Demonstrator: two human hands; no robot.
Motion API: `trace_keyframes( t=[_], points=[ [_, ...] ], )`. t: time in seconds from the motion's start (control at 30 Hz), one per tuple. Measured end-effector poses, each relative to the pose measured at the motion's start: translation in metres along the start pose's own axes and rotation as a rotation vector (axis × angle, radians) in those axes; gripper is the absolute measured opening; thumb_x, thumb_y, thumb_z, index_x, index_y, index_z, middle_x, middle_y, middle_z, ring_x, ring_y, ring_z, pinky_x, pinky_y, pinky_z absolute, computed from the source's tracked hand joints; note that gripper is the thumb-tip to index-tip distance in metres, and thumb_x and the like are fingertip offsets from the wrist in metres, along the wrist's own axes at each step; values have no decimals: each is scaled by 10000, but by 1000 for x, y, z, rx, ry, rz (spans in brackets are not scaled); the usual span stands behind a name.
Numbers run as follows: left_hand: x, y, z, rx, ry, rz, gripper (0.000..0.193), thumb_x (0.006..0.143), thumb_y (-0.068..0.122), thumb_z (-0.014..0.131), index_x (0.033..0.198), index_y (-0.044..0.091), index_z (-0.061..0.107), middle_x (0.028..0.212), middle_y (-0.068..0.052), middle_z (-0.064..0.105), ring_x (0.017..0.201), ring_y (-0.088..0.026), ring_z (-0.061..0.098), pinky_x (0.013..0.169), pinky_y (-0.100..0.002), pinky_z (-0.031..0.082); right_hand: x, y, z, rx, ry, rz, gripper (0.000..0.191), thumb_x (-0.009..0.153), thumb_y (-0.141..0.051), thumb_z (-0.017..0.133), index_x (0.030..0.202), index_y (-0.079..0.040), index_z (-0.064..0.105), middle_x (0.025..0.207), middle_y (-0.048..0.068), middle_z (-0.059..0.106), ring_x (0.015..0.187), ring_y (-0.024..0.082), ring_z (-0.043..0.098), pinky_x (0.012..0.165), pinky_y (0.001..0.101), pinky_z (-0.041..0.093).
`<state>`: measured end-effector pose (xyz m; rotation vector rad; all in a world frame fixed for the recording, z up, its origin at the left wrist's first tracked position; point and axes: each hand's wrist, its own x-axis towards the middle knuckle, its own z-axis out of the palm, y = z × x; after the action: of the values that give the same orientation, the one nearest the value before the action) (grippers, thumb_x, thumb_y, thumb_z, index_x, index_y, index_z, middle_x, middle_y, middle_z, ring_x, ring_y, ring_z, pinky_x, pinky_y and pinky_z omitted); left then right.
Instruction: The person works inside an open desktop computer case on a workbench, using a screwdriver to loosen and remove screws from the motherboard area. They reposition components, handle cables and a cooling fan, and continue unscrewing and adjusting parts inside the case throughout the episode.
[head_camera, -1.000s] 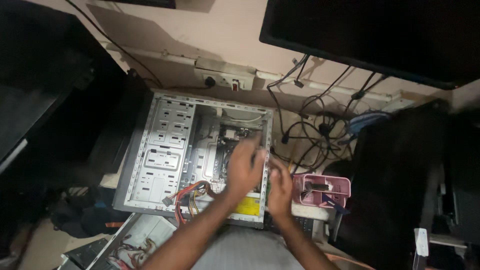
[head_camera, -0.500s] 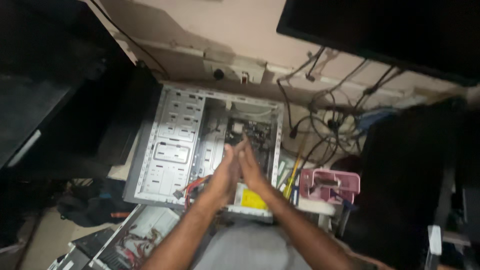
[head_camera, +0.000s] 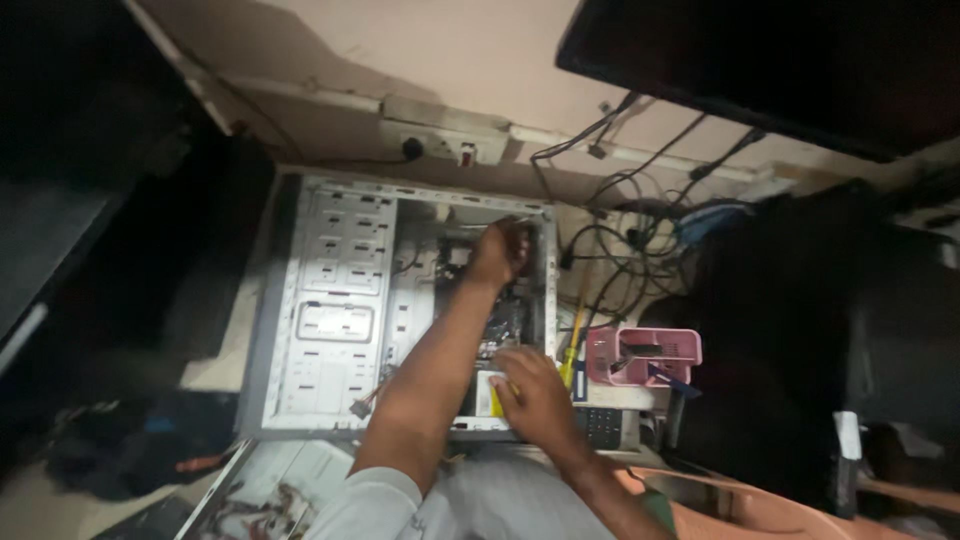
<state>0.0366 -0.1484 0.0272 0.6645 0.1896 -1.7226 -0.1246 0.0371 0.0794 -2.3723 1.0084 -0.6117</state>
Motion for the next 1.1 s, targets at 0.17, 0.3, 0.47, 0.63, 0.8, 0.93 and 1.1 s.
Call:
trace_keyframes(
  t=[0.17, 0.3, 0.47, 0.63, 0.8, 0.93, 1.1],
  points=[
    [-3, -5, 10, -224, -158, -8, 224, 1020, 279, 548, 916, 110, 653, 794, -59, 690, 677, -201, 649, 624, -327, 542, -5, 0, -1, -36, -31, 46, 252, 870, -153, 707, 1096, -43, 698, 1166, 133, 707, 1143, 357, 636, 977, 465, 480],
    [-4, -10, -4, -376, 136, -58, 395, 944, 332, 376, 981, 44, 644, 894, -131, 738, 739, -276, 722, 680, -402, 571, -6, 3, 1, -39, -20, 55, 241, 878, -156, 707, 1091, -44, 700, 1170, 124, 712, 1142, 340, 645, 990, 452, 489],
    [-21, -9, -38, -141, 237, -12, 145, 993, 210, 571, 934, 79, 584, 783, -87, 609, 618, -219, 645, 563, -316, 539, -9, 8, 4, 30, 10, 43, 241, 901, -160, 708, 1113, -45, 704, 1198, 130, 714, 1158, 334, 655, 999, 438, 504],
    [-72, -1, -76, 435, 296, 115, 209, 968, 255, 557, 954, 79, 670, 668, -50, 643, 481, -153, 585, 403, -269, 447, -2, 10, 8, 110, 107, 65, 340, 906, -105, 704, 1237, -33, 672, 1236, 183, 695, 1155, 350, 657, 977, 432, 527],
    [-105, 3, -81, 578, 255, 221, 197, 954, 187, 606, 925, 20, 707, 684, -70, 683, 466, -151, 592, 404, -275, 436, 55, 17, 17, 300, -5, 235, 604, 866, 1, 611, 1455, -60, 489, 1285, 206, 633, 1063, 323, 691, 924, 396, 558],
    [-119, 6, -80, 884, 218, 382, 221, 925, 194, 613, 870, 8, 721, 711, -63, 705, 517, -139, 614, 443, -274, 448, 111, 27, 29, 177, -84, -55, 572, 828, -2, 667, 1380, 12, 517, 1212, 290, 657, 1102, 427, 645, 931, 470, 525],
    [-119, 42, -89, 809, 263, 333, 217, 907, 218, 607, 880, 55, 747, 767, -29, 726, 619, -119, 622, 518, -257, 461, 129, 32, 36, 219, -100, 187, 218, 866, -147, 775, 1057, -74, 701, 952, 153, 763, 877, 309, 731, 762, 405, 557]
  ],
)
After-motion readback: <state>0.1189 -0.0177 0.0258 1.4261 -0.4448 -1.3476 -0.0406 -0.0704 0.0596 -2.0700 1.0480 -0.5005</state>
